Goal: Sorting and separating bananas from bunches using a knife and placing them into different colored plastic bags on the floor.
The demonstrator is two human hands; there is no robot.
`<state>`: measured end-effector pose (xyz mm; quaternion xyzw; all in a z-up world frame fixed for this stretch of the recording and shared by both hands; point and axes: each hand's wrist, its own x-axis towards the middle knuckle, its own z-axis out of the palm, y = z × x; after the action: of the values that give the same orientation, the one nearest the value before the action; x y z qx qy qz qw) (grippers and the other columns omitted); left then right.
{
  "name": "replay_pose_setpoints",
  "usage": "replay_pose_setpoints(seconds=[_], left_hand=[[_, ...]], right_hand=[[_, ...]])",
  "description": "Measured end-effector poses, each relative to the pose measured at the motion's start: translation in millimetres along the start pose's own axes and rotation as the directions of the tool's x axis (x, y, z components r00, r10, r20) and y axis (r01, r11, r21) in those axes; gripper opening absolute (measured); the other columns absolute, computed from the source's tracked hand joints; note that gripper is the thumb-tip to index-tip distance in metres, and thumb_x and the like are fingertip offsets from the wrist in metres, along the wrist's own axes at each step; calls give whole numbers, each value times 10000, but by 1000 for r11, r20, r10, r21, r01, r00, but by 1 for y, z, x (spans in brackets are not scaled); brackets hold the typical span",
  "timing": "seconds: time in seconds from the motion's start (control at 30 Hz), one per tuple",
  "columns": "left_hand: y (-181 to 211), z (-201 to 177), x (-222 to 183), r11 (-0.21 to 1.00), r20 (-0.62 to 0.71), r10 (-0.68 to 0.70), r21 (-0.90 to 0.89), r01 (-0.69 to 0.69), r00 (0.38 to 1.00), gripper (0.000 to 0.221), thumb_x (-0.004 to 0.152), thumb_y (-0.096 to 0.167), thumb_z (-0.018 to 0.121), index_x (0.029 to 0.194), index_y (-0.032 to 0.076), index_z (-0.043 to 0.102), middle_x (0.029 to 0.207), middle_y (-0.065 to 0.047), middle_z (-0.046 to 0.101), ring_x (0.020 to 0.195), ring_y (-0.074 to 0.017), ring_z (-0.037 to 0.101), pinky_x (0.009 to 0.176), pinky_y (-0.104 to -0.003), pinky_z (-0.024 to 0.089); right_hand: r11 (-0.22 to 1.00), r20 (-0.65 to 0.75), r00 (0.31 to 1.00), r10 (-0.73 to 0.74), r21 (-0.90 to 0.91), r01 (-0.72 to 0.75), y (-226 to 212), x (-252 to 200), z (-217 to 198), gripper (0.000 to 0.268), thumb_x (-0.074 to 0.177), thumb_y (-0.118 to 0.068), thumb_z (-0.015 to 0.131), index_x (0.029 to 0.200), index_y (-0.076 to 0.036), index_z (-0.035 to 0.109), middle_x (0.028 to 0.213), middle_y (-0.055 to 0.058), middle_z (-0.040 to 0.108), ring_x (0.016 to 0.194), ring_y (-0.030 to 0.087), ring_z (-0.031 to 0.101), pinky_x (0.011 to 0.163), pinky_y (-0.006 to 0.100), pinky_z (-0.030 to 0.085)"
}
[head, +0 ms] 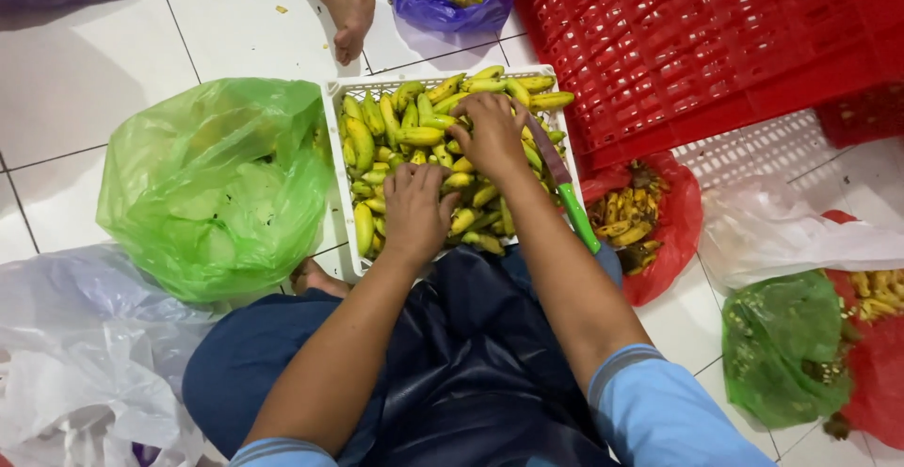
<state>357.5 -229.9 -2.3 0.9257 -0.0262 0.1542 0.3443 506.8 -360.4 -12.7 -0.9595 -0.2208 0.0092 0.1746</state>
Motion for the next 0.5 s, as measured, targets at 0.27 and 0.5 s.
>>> replay_pose_setpoints(seconds=[0.27, 0.5], left_hand=[[-17, -32, 20, 916, -97, -336, -263, 302, 937, 248, 925, 174, 732, 1087, 93, 563, 1015, -73, 585, 1008, -273, 547, 904, -422, 387], [-62, -27, 21, 909, -150, -409, -149, 388, 900, 261, 889, 170, 781, 999, 112, 552, 959, -38, 524, 955, -294, 570, 854, -475, 402]], right_hand=[[993, -222, 975, -7, 116, 34, -12, -43, -32, 328, 875, -185, 777, 1142, -201, 586, 1092, -25, 674, 1159, 183, 566, 1110, 510, 212], [704, -228, 915, 334, 705, -82, 18, -83, -49, 299, 933, -22, 703, 1202, -74, 582, 1186, 158, 641, 1148, 290, 622, 953, 391, 541]])
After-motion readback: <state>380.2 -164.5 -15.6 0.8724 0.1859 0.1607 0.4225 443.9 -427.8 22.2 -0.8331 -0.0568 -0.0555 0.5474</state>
